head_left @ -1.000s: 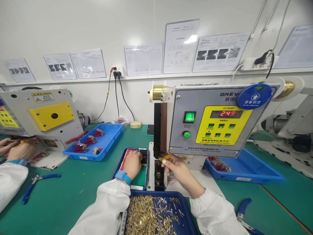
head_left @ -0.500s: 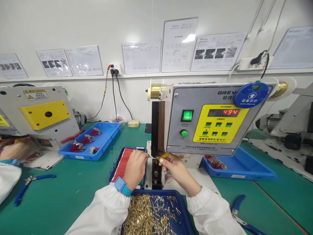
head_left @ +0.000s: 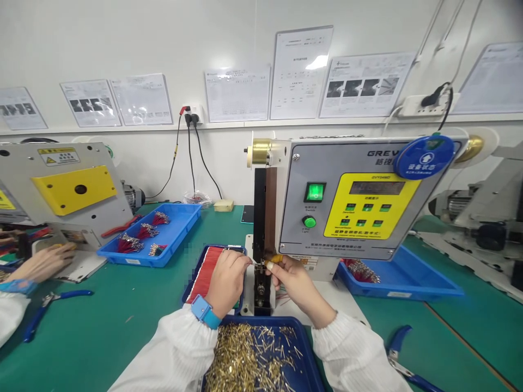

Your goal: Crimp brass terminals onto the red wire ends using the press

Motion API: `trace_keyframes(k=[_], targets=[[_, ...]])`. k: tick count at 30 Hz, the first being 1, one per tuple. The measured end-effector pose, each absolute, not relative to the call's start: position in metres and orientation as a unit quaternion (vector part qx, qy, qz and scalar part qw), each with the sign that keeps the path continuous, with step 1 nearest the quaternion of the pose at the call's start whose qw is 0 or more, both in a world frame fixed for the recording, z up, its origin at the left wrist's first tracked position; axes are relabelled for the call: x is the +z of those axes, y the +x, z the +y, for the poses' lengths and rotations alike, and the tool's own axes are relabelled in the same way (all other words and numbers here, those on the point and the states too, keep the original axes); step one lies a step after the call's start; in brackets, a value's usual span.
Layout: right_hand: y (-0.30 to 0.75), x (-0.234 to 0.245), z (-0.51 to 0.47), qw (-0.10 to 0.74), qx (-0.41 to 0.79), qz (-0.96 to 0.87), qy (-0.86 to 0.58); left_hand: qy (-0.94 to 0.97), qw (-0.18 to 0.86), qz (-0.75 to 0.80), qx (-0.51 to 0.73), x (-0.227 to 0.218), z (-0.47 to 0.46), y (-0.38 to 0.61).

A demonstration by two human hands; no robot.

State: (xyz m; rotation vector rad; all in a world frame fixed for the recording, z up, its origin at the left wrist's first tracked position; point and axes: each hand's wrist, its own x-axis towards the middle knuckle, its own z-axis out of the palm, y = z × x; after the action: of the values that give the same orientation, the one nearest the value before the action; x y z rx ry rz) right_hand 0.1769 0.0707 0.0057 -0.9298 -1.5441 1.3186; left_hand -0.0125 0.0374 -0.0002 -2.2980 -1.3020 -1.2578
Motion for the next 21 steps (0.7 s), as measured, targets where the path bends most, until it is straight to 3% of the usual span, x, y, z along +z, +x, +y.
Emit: trace_keyframes(k=[21], targets=[[0.1770, 0.0051, 0.0715, 0.433, 0.528, -0.632, -0.367, -0.785, 0.115, -0.440, -0.420, 0.0014, 0.0369, -0.0120]])
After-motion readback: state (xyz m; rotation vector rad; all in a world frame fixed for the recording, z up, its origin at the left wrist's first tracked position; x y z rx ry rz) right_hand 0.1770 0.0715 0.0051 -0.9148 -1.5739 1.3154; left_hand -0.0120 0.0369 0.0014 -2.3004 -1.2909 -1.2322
